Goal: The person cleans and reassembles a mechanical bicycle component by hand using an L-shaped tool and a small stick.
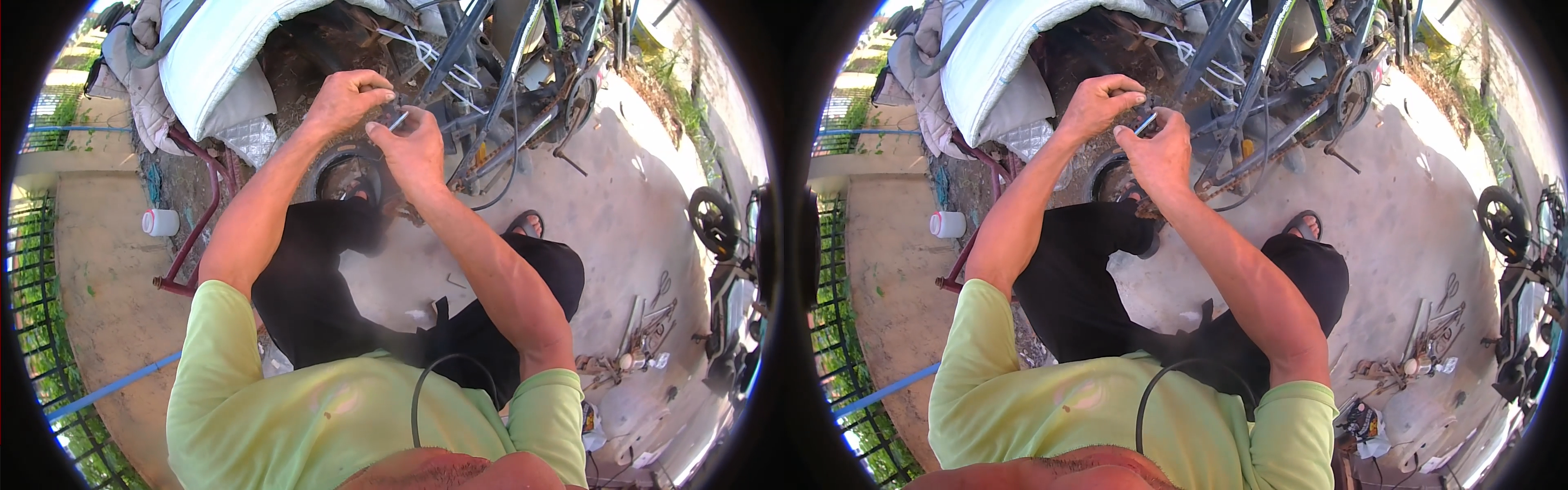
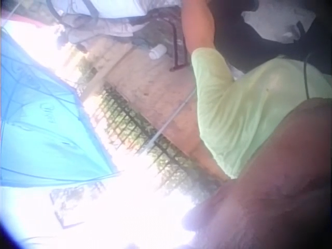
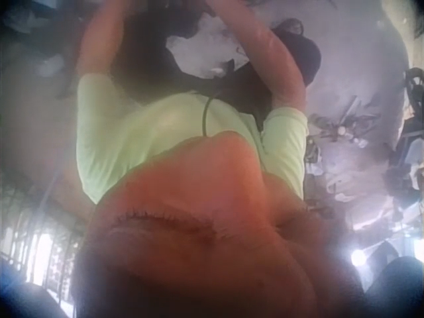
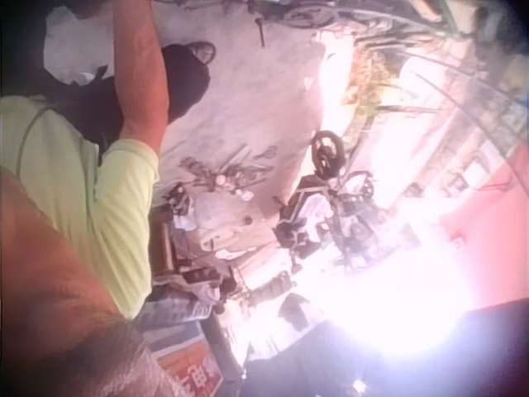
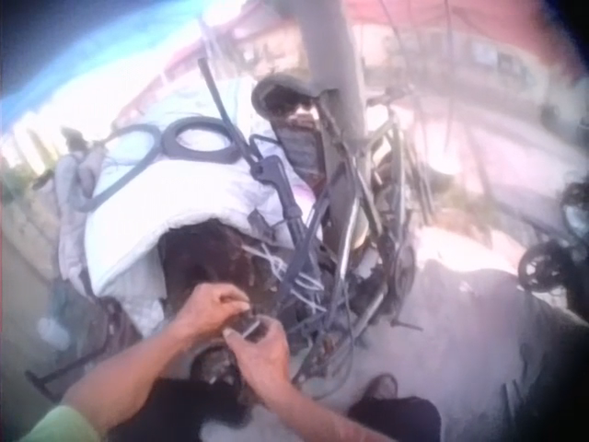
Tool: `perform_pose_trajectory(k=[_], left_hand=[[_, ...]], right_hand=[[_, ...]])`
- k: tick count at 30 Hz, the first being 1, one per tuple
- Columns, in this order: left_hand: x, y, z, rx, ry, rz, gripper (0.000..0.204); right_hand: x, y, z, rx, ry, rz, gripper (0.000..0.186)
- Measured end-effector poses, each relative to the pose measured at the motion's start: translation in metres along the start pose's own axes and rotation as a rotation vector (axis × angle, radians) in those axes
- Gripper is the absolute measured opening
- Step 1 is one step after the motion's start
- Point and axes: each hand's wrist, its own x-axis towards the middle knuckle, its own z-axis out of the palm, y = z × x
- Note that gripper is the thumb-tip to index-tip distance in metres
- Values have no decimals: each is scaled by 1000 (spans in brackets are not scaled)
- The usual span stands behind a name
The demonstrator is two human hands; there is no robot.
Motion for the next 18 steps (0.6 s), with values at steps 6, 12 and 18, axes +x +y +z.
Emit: perform_pose_trajectory(k=[6,12,18], left_hand=[[0,4,0,106,10,31,23],[-1,8,2,110,36,52,24],[-2,6,3,75,38,18,24]], right_hand=[[2,-2,-2,-30,-41,46,73],[3,2,-3,5,-32,59,71],[2,1,-4,-10,-27,40,69]])
